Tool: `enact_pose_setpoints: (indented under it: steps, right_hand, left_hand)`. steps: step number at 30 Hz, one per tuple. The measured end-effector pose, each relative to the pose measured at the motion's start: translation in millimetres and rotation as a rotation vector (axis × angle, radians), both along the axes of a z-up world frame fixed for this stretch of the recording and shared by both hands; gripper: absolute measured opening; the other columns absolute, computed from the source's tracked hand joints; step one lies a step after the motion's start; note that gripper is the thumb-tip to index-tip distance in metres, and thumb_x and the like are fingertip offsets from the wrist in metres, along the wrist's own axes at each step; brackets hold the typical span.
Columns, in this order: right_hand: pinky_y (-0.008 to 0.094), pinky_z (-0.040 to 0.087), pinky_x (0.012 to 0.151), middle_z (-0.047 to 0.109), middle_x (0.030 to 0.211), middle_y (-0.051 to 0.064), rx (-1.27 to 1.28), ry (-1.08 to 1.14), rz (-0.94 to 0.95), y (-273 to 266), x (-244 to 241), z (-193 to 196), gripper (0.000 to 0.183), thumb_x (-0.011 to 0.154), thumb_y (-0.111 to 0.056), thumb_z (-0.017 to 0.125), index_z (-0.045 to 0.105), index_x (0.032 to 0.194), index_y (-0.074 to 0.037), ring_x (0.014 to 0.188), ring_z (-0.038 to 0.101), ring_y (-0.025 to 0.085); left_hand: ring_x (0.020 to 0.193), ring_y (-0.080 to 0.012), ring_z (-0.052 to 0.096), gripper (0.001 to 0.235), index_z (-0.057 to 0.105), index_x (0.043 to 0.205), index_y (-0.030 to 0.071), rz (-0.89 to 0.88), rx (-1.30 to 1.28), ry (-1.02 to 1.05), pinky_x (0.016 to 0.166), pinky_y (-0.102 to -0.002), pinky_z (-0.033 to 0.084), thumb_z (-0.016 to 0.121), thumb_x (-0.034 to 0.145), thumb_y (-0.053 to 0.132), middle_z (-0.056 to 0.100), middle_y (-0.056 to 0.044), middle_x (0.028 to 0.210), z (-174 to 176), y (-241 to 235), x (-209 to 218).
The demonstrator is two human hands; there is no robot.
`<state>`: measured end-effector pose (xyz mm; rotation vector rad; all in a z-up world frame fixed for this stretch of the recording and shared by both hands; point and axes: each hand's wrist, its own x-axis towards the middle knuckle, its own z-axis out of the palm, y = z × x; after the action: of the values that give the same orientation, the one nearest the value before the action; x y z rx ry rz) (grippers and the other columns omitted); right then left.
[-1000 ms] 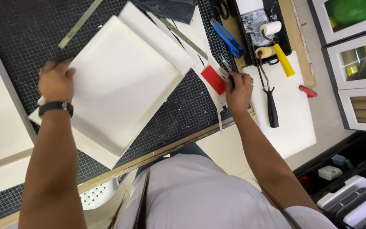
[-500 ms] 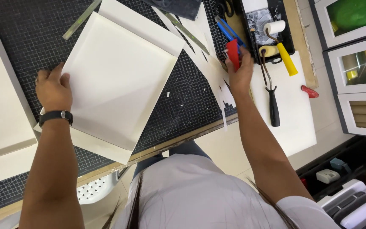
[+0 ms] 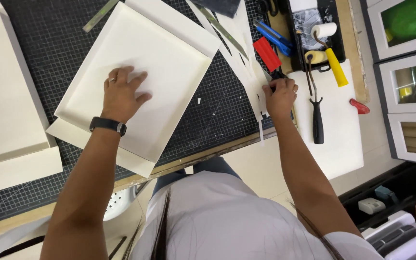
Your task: Refining the edges and corners of a cardboard box by folding, smoothing with a scraper, and trimming excess material with scissors.
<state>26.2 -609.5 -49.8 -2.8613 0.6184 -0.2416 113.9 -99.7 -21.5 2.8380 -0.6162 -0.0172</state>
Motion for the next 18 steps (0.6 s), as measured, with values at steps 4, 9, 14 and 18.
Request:
enact_pose_setpoints:
  steps: [4,9,14,18]
  right_hand:
    - [0.066,0.049,0.089,0.053,0.119,0.013,0.010,-0.045,0.050,13.0,-1.6,17.4,0.030,0.090,-0.035,0.084,0.067,0.099,-0.013,0.114,0.051,0.043]
    - [0.049,0.052,0.076,0.076,0.097,0.002,0.362,-0.150,0.119,122.8,-20.7,99.9,0.007,0.109,-0.016,0.055,0.050,0.110,-0.021,0.082,0.071,0.031]
    - [0.035,0.053,0.057,0.070,0.102,0.012,-0.063,-0.144,0.636,177.2,-24.3,56.1,0.045,0.102,-0.005,0.061,0.049,0.139,-0.026,0.078,0.067,0.025]
    - [0.036,0.037,0.042,0.059,0.100,0.010,-0.156,-0.298,0.540,163.3,2.9,22.8,0.062,0.103,0.004,0.063,0.049,0.155,-0.027,0.061,0.049,0.024]
  left_hand:
    - [0.144,-0.0379,0.038,0.075,0.057,0.151,0.035,-0.004,0.098,0.142,0.109,-0.057,0.042,0.077,0.082,0.056,0.045,-0.006,0.154,12.9,2.9,5.7]
    - [0.144,-0.0366,0.036,0.084,0.054,0.151,0.037,-0.012,0.102,0.217,0.108,-0.057,0.040,0.083,0.075,0.057,0.043,-0.005,0.153,10.0,4.0,14.4]
    - [0.147,-0.0368,0.027,0.090,0.048,0.154,0.033,-0.034,0.103,0.345,0.111,-0.058,0.034,0.084,0.074,0.053,0.037,-0.007,0.157,29.2,1.6,20.1]
    - [0.147,-0.0380,0.021,0.097,0.043,0.155,0.029,-0.062,0.077,0.406,0.112,-0.059,0.030,0.087,0.071,0.049,0.031,-0.009,0.160,31.2,1.8,22.3]
